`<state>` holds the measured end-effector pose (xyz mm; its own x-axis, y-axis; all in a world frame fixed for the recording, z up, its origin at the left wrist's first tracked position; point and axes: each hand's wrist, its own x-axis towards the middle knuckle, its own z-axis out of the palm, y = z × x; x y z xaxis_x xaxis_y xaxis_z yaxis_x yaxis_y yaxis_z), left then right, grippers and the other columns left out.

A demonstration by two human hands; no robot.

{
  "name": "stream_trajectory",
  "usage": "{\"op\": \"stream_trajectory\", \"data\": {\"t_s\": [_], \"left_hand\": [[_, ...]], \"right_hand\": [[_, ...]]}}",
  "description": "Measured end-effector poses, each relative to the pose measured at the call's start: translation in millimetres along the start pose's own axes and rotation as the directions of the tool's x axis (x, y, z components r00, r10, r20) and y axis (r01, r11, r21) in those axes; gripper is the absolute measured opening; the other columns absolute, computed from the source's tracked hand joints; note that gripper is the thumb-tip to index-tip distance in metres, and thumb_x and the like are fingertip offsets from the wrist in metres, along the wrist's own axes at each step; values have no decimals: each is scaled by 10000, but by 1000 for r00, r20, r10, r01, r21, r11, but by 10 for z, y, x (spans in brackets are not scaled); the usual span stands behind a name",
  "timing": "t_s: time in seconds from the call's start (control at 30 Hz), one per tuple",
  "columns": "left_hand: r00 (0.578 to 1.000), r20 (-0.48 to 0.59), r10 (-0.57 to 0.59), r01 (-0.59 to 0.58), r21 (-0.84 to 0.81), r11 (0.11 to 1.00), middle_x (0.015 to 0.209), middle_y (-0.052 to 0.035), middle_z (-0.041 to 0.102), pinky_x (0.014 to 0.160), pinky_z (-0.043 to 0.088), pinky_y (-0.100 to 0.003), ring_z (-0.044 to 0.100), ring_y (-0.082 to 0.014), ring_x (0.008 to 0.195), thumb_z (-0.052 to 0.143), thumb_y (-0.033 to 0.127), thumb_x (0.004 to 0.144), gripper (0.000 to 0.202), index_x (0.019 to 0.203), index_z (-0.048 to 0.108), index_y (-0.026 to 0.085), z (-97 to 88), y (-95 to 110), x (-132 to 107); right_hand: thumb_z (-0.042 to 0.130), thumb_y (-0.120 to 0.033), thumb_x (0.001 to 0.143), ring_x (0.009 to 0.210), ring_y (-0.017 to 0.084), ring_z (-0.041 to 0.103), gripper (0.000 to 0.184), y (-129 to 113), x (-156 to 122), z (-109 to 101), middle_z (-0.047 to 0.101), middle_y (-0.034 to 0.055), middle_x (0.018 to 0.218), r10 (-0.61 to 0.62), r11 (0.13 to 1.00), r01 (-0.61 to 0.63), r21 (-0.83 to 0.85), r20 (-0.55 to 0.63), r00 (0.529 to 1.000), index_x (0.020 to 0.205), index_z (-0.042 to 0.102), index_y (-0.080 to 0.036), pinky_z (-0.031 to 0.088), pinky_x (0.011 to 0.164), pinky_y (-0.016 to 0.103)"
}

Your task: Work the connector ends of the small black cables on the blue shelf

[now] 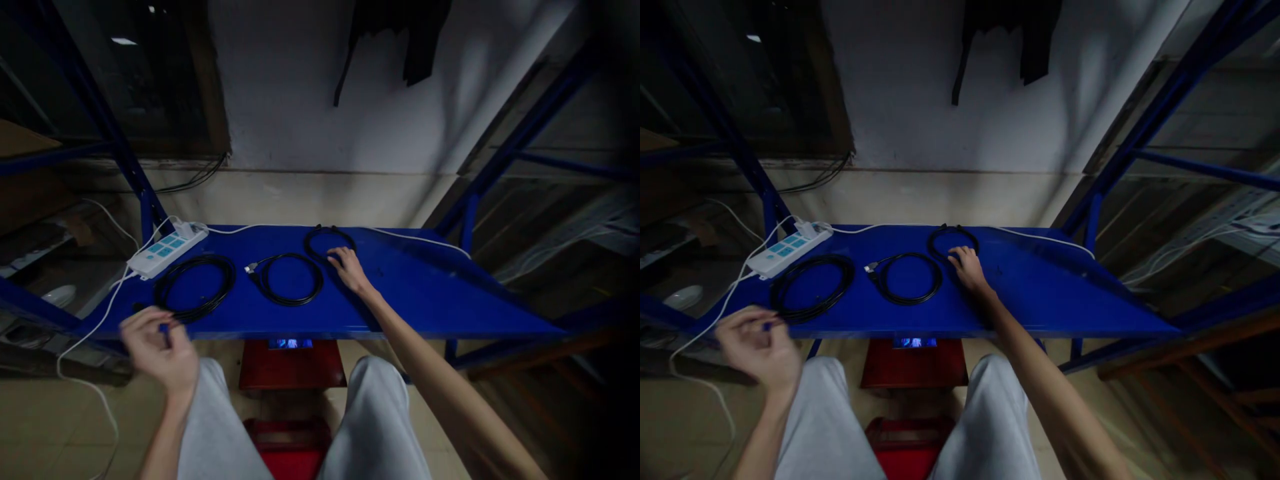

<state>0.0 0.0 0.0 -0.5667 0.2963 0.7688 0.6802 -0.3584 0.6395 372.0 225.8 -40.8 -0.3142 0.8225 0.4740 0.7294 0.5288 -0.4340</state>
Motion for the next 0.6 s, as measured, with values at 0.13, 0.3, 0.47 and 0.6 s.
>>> {"op": "stream_trajectory", "data": {"t_s": [0.13,0.3,0.47,0.6], "left_hand": [[726,663,180,-56,-204,977,1129,-72,580,896,509,-321,601,-176,1022,456,217,1004,174,1129,577,210,986,248,38],[200,935,293,-200,-254,946,1294,-87,573,1068,449,-431,555,-257,1221,609,483,959,396,1266,535,246,1419,309,-169],[38,950,309,-405,-267,874,1191,-79,600,1021,442,-430,571,-253,1157,495,447,1023,274,1153,573,219,1429,97,-231],[21,955,294,-484,-248,839,1152,-85,601,972,440,-398,570,-240,1097,444,306,1049,194,1122,584,195,1467,-128,-50]], "right_hand": [[534,-284,982,1049,288,559,208,51,-47,33,605,133,1143,-36,996,39,-80,39,999,1130,650,-193,467,969,444],[564,-250,971,1012,286,550,174,15,-71,24,609,129,1098,-27,988,33,-148,42,999,1106,655,-189,467,916,421],[575,-242,971,998,277,553,152,-1,-101,-2,613,118,1075,1,989,6,-149,53,999,1092,655,-197,458,865,397],[562,-280,991,1005,284,547,177,-123,-114,-46,617,122,1079,-30,991,33,-127,27,999,1110,669,-203,449,867,405]]}}
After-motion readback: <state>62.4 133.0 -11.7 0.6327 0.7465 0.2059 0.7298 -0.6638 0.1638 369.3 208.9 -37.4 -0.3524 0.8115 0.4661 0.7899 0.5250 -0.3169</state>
